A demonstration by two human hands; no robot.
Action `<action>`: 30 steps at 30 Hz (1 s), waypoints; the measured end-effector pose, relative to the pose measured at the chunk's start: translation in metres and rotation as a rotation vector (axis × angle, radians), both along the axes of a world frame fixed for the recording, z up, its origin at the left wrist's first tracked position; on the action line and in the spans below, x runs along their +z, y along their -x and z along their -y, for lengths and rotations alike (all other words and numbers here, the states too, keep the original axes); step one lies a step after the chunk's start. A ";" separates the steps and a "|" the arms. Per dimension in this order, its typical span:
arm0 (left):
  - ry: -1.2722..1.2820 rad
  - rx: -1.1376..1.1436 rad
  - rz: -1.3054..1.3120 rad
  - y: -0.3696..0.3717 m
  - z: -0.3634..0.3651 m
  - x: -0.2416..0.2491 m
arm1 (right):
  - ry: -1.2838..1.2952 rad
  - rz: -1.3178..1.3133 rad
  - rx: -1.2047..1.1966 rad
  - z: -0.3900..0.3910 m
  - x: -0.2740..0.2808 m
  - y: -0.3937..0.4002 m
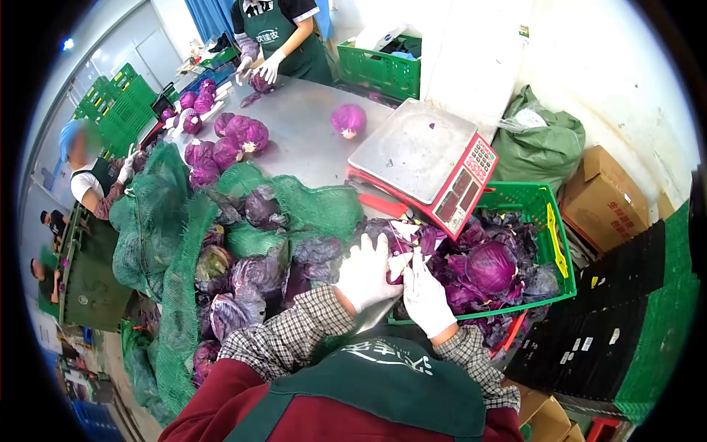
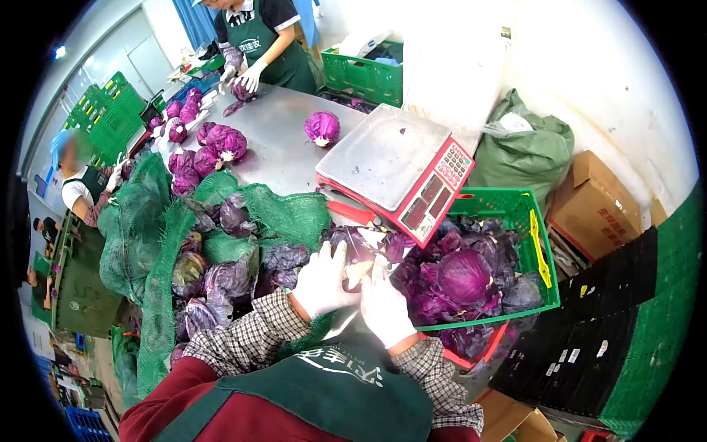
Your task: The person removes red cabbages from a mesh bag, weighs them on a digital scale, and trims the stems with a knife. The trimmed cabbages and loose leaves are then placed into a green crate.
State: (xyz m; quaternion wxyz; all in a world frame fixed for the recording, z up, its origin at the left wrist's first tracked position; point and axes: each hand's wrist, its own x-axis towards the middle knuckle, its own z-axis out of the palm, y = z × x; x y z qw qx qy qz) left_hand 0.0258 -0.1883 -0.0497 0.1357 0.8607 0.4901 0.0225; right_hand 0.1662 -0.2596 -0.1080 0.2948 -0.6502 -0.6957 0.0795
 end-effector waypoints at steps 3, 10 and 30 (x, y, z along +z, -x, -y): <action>0.012 0.049 0.029 -0.007 0.002 -0.001 | 0.147 -0.079 -0.080 -0.011 0.005 -0.001; -0.065 0.029 0.136 0.015 0.021 -0.008 | -0.353 0.090 -0.061 -0.033 -0.045 -0.046; 0.306 -0.200 0.370 0.111 -0.026 -0.023 | 0.504 -1.009 0.087 -0.039 0.012 -0.009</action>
